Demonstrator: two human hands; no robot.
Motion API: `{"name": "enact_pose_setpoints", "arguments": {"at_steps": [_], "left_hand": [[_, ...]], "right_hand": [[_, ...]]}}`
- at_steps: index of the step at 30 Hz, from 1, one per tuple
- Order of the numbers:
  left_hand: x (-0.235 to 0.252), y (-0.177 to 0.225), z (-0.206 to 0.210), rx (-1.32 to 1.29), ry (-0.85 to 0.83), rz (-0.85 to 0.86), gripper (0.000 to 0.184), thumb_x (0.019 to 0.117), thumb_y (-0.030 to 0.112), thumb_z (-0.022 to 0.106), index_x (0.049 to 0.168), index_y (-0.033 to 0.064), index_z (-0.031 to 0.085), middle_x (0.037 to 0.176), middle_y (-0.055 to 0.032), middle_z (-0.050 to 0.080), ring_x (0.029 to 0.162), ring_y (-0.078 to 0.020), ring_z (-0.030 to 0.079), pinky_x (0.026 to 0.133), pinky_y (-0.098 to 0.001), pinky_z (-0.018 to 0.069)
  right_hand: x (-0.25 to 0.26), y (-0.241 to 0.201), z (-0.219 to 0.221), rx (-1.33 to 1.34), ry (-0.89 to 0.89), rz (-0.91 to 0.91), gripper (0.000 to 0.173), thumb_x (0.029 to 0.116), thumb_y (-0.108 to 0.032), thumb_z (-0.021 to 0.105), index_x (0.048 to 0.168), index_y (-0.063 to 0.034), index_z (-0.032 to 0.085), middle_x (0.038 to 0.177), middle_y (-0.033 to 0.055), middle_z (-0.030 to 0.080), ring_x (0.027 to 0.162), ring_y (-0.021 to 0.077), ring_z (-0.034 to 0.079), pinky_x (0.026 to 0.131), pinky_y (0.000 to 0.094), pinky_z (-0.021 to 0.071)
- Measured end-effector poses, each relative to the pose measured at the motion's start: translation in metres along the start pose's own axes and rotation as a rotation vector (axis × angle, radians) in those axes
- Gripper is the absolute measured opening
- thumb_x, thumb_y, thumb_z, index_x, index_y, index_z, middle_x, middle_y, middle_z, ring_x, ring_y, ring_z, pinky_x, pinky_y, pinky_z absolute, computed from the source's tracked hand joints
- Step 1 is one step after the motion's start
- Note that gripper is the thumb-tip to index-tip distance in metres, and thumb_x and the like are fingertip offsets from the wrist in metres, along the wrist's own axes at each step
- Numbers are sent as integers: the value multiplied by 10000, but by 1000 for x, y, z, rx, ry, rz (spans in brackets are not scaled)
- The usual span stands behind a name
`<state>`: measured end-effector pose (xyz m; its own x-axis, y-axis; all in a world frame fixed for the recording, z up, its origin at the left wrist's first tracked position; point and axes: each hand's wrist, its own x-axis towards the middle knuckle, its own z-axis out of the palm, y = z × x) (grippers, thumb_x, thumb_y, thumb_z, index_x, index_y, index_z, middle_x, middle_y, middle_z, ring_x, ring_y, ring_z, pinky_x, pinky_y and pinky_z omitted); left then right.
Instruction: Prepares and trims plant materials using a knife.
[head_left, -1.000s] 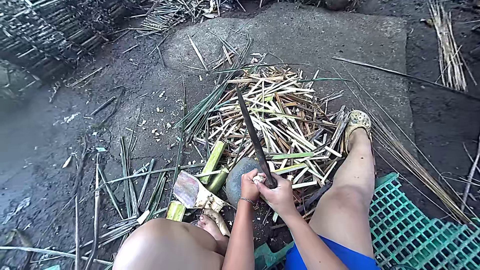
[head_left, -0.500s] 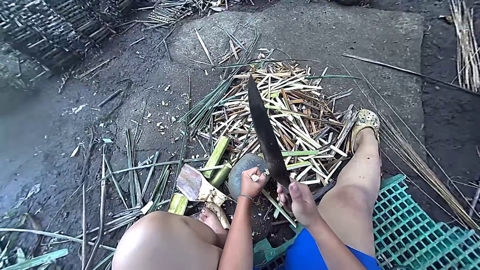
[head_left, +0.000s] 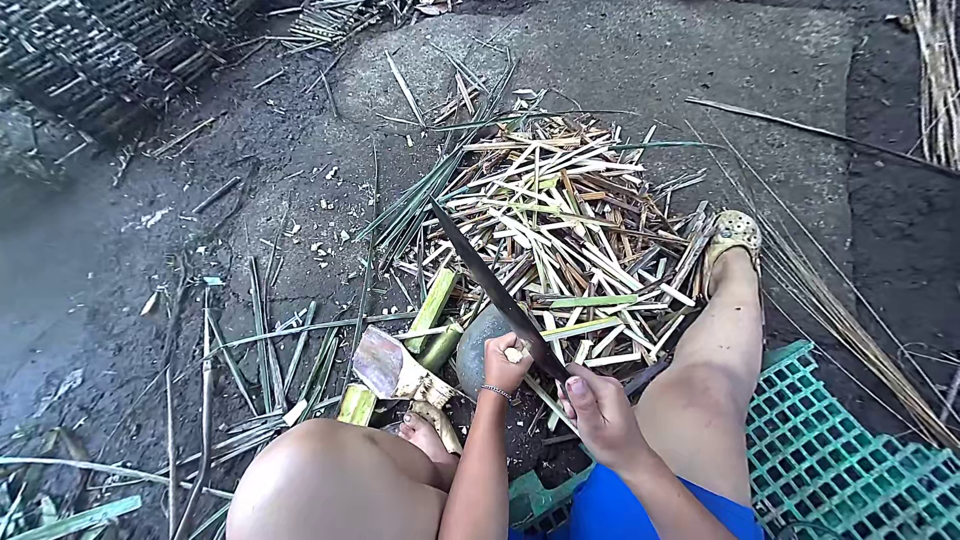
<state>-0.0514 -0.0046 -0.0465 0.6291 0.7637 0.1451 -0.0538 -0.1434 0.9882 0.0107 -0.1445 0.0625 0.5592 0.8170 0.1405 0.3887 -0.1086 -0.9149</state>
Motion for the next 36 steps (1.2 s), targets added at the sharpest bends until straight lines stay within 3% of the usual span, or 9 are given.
{"name": "enact_pose_setpoints", "arguments": {"at_steps": [5, 21, 23, 25, 26, 27, 29, 32, 36], "left_hand": [[2, -2, 0, 29, -25, -35, 295, 732, 39, 640, 550, 151, 437, 526, 114, 430, 491, 34, 388, 499, -199, 328], [3, 24, 17, 83, 197, 72, 250, 702, 26, 653, 555, 113, 471, 513, 94, 464, 472, 44, 411, 476, -174, 347], [0, 14, 14, 114, 136, 6, 240, 725, 40, 664, 572, 106, 491, 527, 94, 465, 490, 32, 422, 502, -194, 364], [6, 7, 8, 146, 49, -81, 130, 734, 98, 709, 680, 65, 596, 609, 60, 553, 573, -5, 516, 574, -242, 438], [11, 11, 2, 130, 7, -99, 199, 712, 148, 742, 834, 24, 645, 753, 8, 635, 713, -45, 599, 676, -271, 500], [8, 18, -9, 73, -56, -125, 520, 705, 187, 783, 1129, -64, 617, 1044, -104, 678, 988, -138, 637, 878, -336, 527], [2, 19, -32, -82, -40, -126, 1139, 683, 337, 823, 1528, -128, 217, 1533, -278, 399, 1435, -309, 391, 1154, -457, 368], [5, 21, -46, -227, 388, -84, 1215, 656, 320, 720, 1579, -59, 27, 1623, -279, 192, 1462, -287, 308, 1124, -449, 369], [21, 41, -54, -239, 595, 8, 1119, 640, 147, 624, 1582, -18, 43, 1648, -263, 111, 1498, -290, 242, 1154, -441, 332]], "right_hand": [[4, 3, 3, -212, -102, 124, 741, 1026, -675, 246, 789, -89, 633, 569, -23, 474, 516, 86, 506, 506, 316, 442], [4, -31, -5, -299, 16, 185, 712, 1025, -676, 266, 806, -116, 648, 548, -43, 454, 495, 88, 494, 479, 322, 433], [4, -25, 2, -303, -27, 249, 677, 1045, -597, 309, 858, -64, 682, 590, 28, 527, 555, 178, 562, 534, 419, 478], [19, -20, 1, -274, -137, 371, 639, 1066, -538, 335, 984, -29, 713, 703, 93, 615, 684, 257, 630, 661, 510, 517], [29, -22, -3, -255, -167, 395, 626, 1073, -531, 331, 1001, -33, 703, 722, 89, 607, 701, 253, 622, 680, 507, 511], [31, -27, -9, -236, -166, 397, 622, 1076, -528, 333, 992, -29, 696, 713, 82, 594, 686, 243, 610, 669, 500, 508], [31, -38, -20, -204, -41, 306, 628, 1058, -559, 335, 918, -54, 681, 622, 8, 512, 562, 149, 533, 556, 402, 474], [32, -37, -22, -175, 80, 268, 587, 1065, -536, 331, 854, -91, 651, 589, -63, 470, 502, 46, 477, 491, 286, 447], [50, 20, 15, -251, -170, 595, 644, 1102, -493, 331, 1020, 33, 692, 854, 212, 667, 850, 373, 666, 808, 604, 509]]}}
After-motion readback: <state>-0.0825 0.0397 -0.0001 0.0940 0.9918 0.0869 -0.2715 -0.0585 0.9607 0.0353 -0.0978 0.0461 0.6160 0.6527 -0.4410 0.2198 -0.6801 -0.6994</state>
